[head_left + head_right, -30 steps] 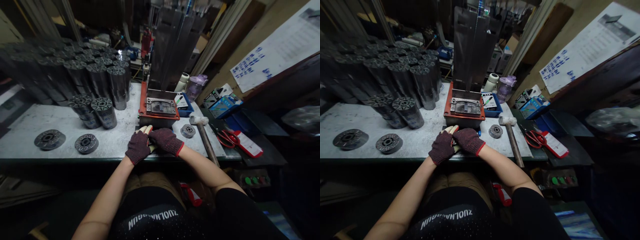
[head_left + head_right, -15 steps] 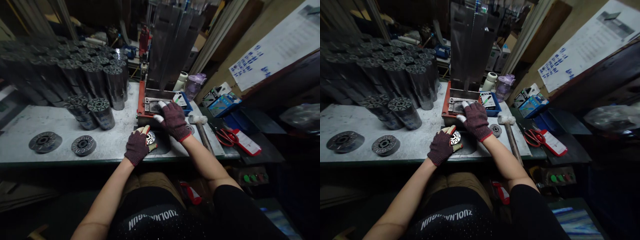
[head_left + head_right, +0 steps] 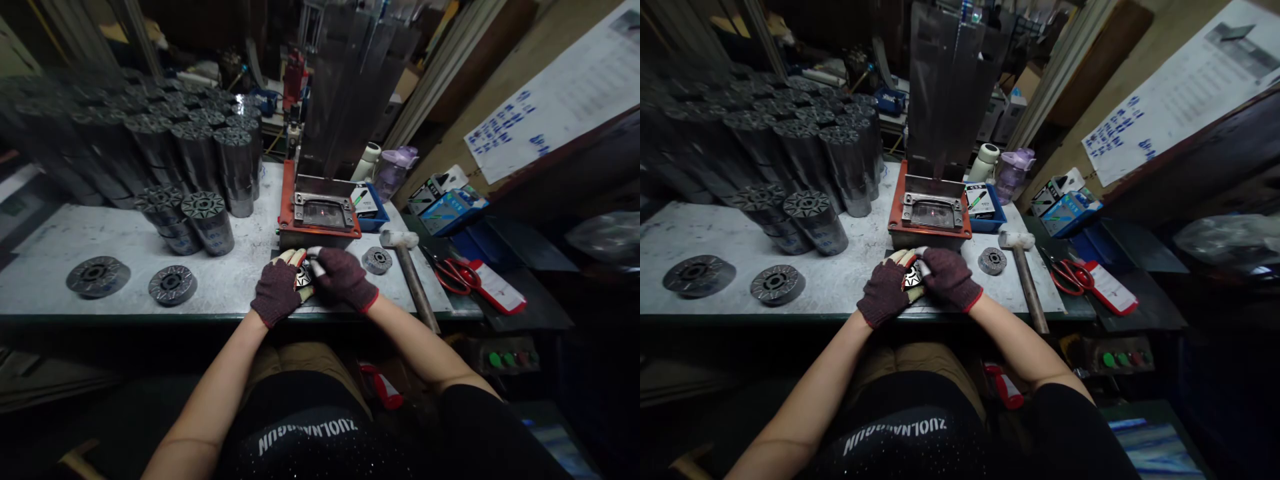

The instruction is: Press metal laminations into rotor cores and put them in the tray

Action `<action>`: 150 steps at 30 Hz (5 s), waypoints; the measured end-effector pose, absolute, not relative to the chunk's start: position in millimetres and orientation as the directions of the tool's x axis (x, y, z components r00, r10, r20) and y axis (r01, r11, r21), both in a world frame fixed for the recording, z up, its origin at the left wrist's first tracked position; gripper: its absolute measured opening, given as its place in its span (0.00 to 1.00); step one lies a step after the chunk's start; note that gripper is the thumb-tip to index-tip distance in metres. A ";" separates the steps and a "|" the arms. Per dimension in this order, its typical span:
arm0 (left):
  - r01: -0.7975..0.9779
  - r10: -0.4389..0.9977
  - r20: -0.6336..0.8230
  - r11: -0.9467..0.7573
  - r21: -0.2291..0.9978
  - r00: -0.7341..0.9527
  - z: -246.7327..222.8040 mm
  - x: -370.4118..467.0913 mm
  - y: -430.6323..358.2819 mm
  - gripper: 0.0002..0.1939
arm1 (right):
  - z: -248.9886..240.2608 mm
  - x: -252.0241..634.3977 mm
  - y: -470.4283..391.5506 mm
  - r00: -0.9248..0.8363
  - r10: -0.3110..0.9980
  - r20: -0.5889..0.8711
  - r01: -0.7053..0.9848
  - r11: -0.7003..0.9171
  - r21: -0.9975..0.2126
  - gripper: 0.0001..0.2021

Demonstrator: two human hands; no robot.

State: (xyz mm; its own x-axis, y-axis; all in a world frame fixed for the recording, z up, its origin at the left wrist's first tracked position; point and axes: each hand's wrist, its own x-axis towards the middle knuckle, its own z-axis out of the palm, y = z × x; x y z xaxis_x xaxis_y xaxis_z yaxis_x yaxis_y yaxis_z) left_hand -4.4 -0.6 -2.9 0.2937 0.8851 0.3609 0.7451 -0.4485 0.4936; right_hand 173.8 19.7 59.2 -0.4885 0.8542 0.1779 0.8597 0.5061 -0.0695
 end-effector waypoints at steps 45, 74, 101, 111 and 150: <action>0.744 0.889 0.355 -0.442 0.502 0.289 -3.8 -4.3 -0.3 0.39 | 55.5 166.1 9.8 -0.453 0.885 -0.102 0.888 0.459 0.036 0.17; 0.766 0.894 0.353 -0.426 0.481 0.275 -0.3 -0.4 -0.5 0.42 | 90.9 156.6 17.5 -0.430 0.903 0.011 0.901 0.428 0.066 0.18; 0.778 0.884 0.388 -0.430 0.457 0.261 -3.8 -1.7 1.2 0.41 | 118.2 161.6 70.5 -0.433 0.875 0.216 0.901 0.411 0.141 0.20; 0.722 0.877 0.387 -0.463 0.514 0.286 -6.5 -5.9 1.4 0.40 | 61.0 160.2 7.0 -0.455 0.883 -0.113 0.886 0.462 0.043 0.18; 0.788 0.880 0.395 -0.434 0.437 0.265 3.1 0.8 0.3 0.40 | 61.5 179.2 27.7 -0.412 0.825 0.388 0.857 0.495 -0.142 0.17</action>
